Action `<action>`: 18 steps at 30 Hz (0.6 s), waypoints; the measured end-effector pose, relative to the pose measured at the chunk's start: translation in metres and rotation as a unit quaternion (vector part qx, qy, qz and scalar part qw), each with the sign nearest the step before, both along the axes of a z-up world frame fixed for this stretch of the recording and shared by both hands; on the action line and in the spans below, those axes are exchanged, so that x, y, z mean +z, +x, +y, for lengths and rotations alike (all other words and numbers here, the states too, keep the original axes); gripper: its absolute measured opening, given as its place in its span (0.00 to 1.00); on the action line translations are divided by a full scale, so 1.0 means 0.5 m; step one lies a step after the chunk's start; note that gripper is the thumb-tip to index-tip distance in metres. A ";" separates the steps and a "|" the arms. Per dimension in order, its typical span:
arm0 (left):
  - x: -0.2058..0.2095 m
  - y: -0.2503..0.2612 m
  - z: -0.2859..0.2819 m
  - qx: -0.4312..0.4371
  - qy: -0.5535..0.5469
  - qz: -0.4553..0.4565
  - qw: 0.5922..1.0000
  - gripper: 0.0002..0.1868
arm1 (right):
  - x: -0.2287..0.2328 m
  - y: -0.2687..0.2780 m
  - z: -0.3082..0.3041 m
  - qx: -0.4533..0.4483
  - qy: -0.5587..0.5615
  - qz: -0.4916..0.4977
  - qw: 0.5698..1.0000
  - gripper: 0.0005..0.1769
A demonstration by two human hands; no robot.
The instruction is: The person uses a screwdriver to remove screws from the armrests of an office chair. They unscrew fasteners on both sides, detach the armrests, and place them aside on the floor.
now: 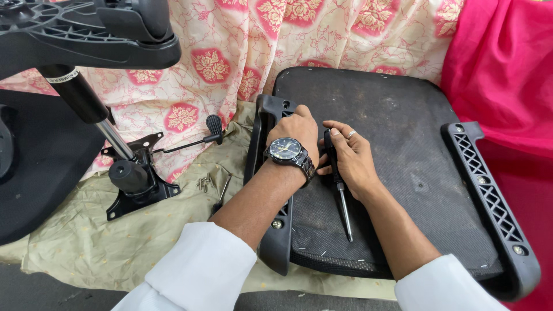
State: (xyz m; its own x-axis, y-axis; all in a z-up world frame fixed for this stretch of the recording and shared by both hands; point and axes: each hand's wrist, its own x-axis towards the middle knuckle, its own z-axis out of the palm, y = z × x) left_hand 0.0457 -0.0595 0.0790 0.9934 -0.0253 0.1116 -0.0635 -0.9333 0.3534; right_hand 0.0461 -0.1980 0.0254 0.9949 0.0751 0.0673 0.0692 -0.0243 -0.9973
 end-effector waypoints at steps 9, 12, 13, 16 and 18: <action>-0.044 0.020 0.010 -0.003 -0.008 -0.068 0.998 0.25 | -0.004 0.004 -0.005 0.011 -0.011 -0.003 1.000 0.22; -0.063 0.023 0.037 0.008 -0.027 -0.109 0.994 0.15 | -0.006 0.004 -0.008 0.013 -0.013 0.000 1.000 0.22; -0.065 0.024 0.049 0.006 -0.029 -0.119 0.992 0.17 | -0.006 0.004 -0.009 0.013 -0.012 0.002 1.000 0.21; -0.069 0.019 0.078 0.010 -0.064 -0.136 0.989 0.21 | -0.009 0.002 -0.008 0.014 -0.010 0.001 1.000 0.21; -0.069 0.011 0.091 0.029 -0.124 -0.131 0.983 0.19 | -0.009 0.002 -0.008 0.010 -0.022 0.003 1.000 0.21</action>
